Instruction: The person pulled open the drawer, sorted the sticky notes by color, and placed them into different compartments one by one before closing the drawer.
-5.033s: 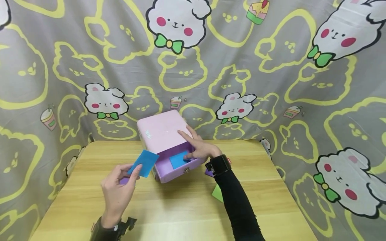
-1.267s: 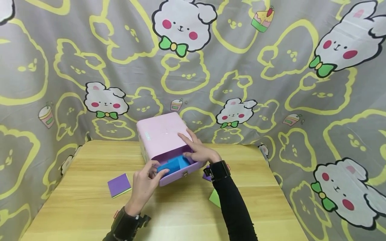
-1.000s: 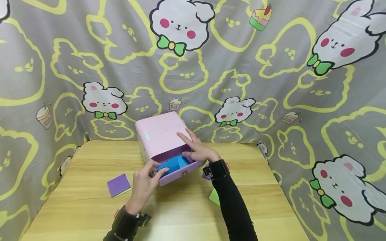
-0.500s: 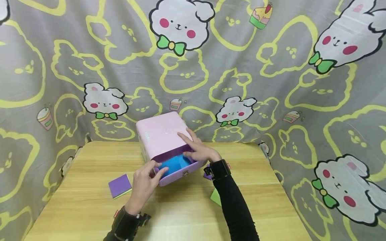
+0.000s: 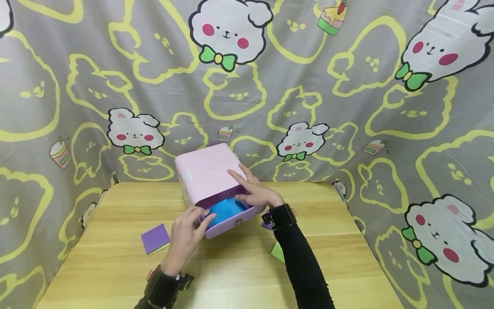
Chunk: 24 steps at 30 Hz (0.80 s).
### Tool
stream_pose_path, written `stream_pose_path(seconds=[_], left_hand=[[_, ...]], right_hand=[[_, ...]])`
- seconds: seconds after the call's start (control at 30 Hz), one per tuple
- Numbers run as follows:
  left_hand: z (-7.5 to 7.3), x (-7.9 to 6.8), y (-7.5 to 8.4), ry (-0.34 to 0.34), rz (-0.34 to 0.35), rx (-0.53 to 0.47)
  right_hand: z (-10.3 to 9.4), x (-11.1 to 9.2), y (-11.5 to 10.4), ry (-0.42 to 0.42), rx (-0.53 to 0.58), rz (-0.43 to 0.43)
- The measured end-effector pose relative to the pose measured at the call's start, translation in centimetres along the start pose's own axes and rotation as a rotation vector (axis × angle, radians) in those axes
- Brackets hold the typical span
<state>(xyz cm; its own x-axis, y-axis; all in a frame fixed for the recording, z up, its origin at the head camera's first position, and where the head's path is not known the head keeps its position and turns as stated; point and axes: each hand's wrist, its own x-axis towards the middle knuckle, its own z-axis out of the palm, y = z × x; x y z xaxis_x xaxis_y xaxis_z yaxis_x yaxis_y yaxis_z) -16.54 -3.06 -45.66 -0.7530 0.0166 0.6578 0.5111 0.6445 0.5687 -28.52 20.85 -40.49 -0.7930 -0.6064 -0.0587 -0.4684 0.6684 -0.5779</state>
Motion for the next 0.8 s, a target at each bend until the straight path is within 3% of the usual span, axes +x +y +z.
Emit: stream_pose_path(seconds=[0.43, 0.8], left_hand=[[-0.28, 0.08, -0.3, -0.01, 0.024, 0.048], [-0.41, 0.0, -0.13, -0.098, 0.046, 0.142]], right_hand=[[0.02, 0.44, -0.16, 0.003, -0.004, -0.023], [0.37, 0.13, 0.39, 0.018, 0.005, -0.009]])
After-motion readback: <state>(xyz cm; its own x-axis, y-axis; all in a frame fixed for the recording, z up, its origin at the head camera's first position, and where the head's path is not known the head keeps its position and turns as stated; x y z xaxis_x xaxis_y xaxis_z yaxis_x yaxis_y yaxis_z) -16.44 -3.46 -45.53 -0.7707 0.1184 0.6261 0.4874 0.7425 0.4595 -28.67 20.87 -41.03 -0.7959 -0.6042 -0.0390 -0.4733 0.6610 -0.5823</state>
